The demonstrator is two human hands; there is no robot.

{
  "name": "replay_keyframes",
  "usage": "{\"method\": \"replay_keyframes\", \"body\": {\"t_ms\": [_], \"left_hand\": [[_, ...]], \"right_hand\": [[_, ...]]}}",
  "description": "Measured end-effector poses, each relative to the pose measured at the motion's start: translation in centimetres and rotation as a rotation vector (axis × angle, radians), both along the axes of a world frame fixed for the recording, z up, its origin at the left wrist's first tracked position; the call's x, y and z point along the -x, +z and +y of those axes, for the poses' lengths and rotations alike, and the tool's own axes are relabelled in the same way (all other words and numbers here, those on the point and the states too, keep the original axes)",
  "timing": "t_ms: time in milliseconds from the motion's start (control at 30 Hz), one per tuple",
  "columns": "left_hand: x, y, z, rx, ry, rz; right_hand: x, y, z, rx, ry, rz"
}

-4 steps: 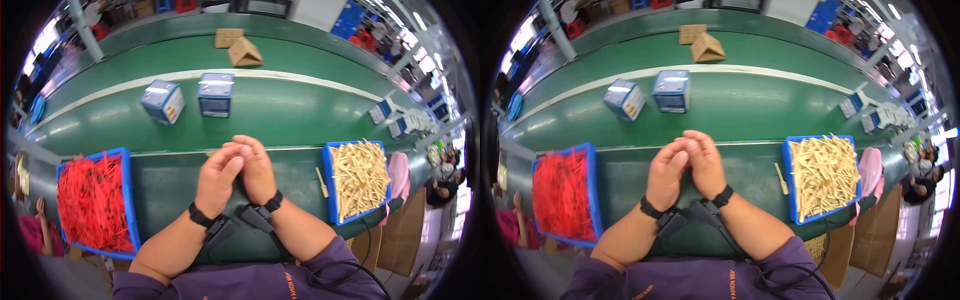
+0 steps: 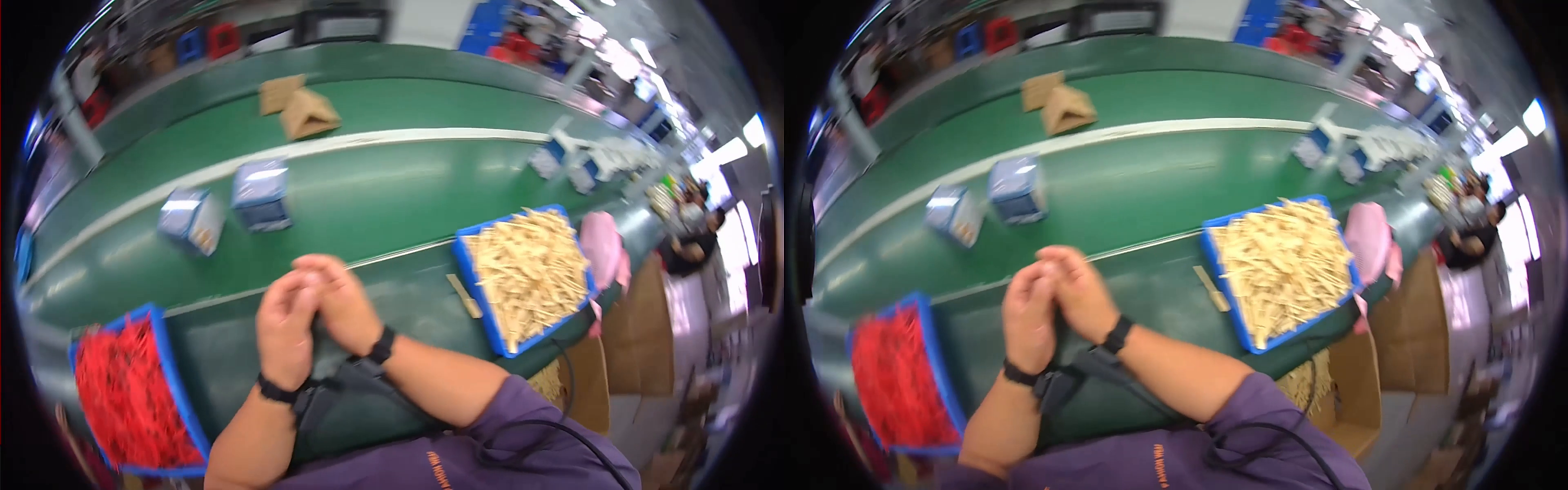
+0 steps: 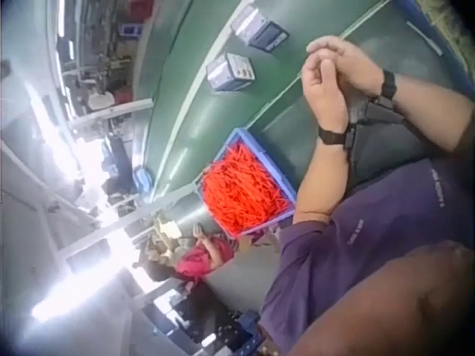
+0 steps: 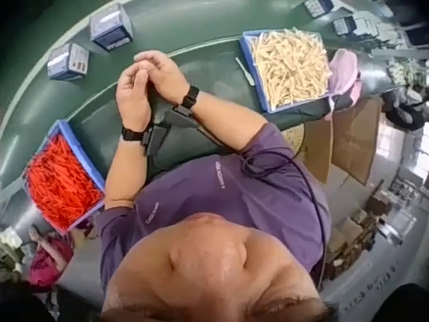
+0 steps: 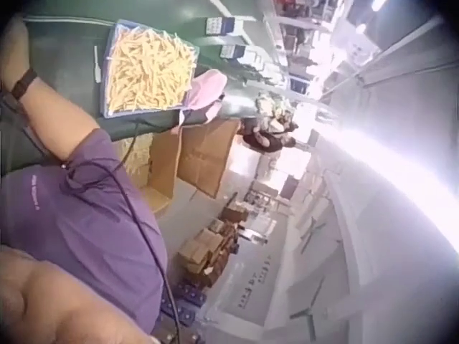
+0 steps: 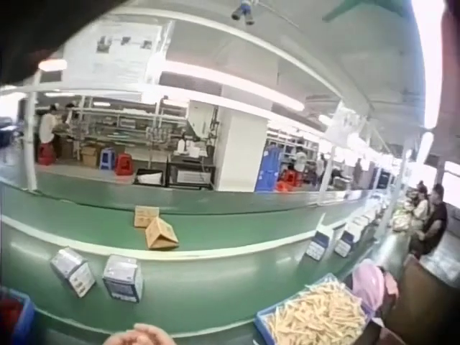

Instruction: The person joins a red stick and a wooden stick together and places the assembly into a box, then adds a small packet. This process is repeated for several boxes on the assembly line.

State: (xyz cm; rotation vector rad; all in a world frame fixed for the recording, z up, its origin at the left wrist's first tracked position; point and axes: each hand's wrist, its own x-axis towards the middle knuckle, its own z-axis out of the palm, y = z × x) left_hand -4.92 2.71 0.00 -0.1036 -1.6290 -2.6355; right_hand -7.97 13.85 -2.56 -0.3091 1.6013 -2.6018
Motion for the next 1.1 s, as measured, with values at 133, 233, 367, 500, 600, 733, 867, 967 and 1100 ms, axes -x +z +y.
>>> {"method": "replay_keyframes", "body": {"t_ms": [133,233,367,500,600,733,867,967,1100], "left_hand": [[-0.7,-0.1,0.9,-0.116,0.028,-0.017],[-0.1,-0.3,2.0,-0.158,0.057,-0.09],[0.0,-0.4,1.5,-0.112,0.014,-0.07],[0.2,-0.6,1.4,-0.054,-0.008,-0.074],[0.2,-0.5,1.6,-0.013,-0.002,-0.06],[0.4,-1.1,0.9,-0.044,-0.031,-0.08],[0.4,-0.9,1.1,-0.05,-0.029,-0.054],[0.7,-1.2,1.0,-0.069,-0.055,-0.043],[0.6,-0.8,1.0,-0.092,-0.047,-0.062]], "right_hand": [[-1.0,1.0,0.4,0.019,0.1,-0.037],[-1.0,1.0,1.3,-0.035,0.028,-0.022],[-1.1,1.4,1.1,-0.122,0.012,0.038],[-1.2,1.4,1.2,-0.185,-0.018,0.044],[-1.2,1.3,1.2,-0.16,0.014,0.026],[-1.1,0.9,1.2,-0.153,0.04,0.029],[-0.8,0.6,0.9,-0.125,0.041,0.036],[-0.9,0.7,1.1,-0.161,0.025,0.058],[-0.7,0.6,0.9,-0.163,0.035,0.062]]}}
